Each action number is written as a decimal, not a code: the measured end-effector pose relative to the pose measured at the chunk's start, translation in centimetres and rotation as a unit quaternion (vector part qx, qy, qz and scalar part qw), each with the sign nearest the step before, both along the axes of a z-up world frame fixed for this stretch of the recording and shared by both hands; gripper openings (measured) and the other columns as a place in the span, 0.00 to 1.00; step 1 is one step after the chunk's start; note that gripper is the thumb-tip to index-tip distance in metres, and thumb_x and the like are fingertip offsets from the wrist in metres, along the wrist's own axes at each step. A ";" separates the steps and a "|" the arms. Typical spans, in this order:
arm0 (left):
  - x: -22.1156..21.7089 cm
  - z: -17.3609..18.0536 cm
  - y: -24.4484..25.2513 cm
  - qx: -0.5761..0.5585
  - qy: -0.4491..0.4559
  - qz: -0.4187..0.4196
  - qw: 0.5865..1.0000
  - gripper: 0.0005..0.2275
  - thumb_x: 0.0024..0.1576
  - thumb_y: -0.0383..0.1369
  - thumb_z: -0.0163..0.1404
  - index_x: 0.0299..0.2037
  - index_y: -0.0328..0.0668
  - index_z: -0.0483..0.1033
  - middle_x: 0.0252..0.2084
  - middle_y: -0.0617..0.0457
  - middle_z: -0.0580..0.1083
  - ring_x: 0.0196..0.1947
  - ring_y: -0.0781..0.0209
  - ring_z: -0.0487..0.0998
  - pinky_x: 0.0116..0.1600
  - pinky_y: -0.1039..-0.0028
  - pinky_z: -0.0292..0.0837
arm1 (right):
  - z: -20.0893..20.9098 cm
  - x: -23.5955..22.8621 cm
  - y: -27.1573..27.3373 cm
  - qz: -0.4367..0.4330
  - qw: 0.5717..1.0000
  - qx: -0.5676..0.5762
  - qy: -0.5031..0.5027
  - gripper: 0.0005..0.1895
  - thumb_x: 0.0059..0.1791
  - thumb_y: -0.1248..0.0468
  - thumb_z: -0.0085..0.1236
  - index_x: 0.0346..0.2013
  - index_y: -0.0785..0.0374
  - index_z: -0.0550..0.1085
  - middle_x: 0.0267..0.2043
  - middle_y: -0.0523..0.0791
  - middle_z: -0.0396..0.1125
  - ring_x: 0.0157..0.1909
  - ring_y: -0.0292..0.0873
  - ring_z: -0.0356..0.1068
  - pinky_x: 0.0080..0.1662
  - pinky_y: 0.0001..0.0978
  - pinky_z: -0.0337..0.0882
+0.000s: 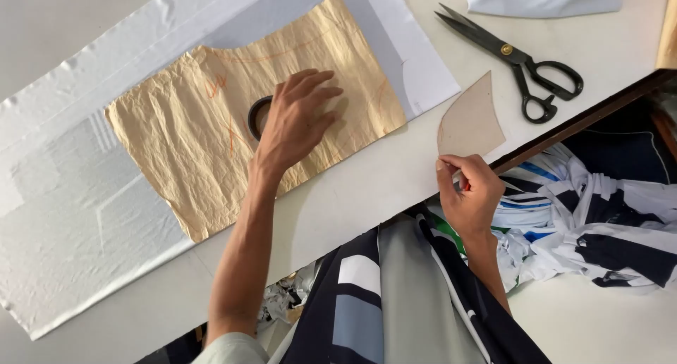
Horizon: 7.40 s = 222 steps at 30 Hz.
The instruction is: The person traces a pattern onto white fabric using a red marker and a paper template, then cuts the fabric along the marked lines with scissors. They repeat the process with a larger pattern piece, cutting through multiple layers of fabric.
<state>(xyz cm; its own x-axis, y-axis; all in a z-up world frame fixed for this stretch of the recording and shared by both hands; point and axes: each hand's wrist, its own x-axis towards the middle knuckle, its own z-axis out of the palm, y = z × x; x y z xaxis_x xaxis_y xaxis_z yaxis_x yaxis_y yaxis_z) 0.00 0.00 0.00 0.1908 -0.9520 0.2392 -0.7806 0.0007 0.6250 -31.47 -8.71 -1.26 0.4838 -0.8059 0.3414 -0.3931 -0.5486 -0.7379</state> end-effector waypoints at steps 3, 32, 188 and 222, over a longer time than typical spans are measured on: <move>-0.7 -1.0 -0.3 0.034 -0.102 -0.026 0.994 0.20 0.47 0.37 0.68 0.51 0.52 0.81 0.63 0.50 0.72 0.67 0.44 0.65 0.64 0.54 0.56 | -0.2 1.0 0.0 0.025 0.999 -0.013 0.021 0.03 0.53 0.69 0.64 0.40 0.66 0.81 0.27 0.47 0.69 0.21 0.39 0.61 0.24 0.28 0.61; -0.1 0.7 -3.1 0.096 -0.103 -0.126 0.982 0.26 0.44 0.36 0.67 0.56 0.51 0.78 0.65 0.47 0.67 0.66 0.47 0.61 0.63 0.58 0.55 | 0.7 2.0 3.1 0.048 0.969 0.240 0.007 0.10 0.58 0.63 0.54 0.45 0.69 0.76 0.31 0.48 0.64 0.37 0.45 0.72 0.45 0.38 0.75; 9.1 7.6 10.8 0.097 -0.210 -0.050 0.972 0.10 0.46 0.26 0.54 0.36 0.52 0.81 0.48 0.55 0.77 0.55 0.53 0.71 0.61 0.54 0.53 | 0.7 7.5 3.2 -0.177 0.935 0.273 -0.140 0.21 0.52 0.74 0.61 0.58 0.67 0.66 0.31 0.47 0.71 0.19 0.34 0.64 0.25 0.22 0.63; 3.4 -2.4 -8.3 -0.117 -0.213 -0.331 0.912 0.23 0.54 0.46 0.68 0.53 0.44 0.78 0.64 0.54 0.74 0.65 0.43 0.65 0.59 0.45 0.52 | -2.0 8.8 5.0 -0.159 0.983 -0.032 0.083 0.17 0.54 0.57 0.68 0.54 0.61 0.79 0.38 0.42 0.69 0.26 0.37 0.54 0.31 0.28 0.61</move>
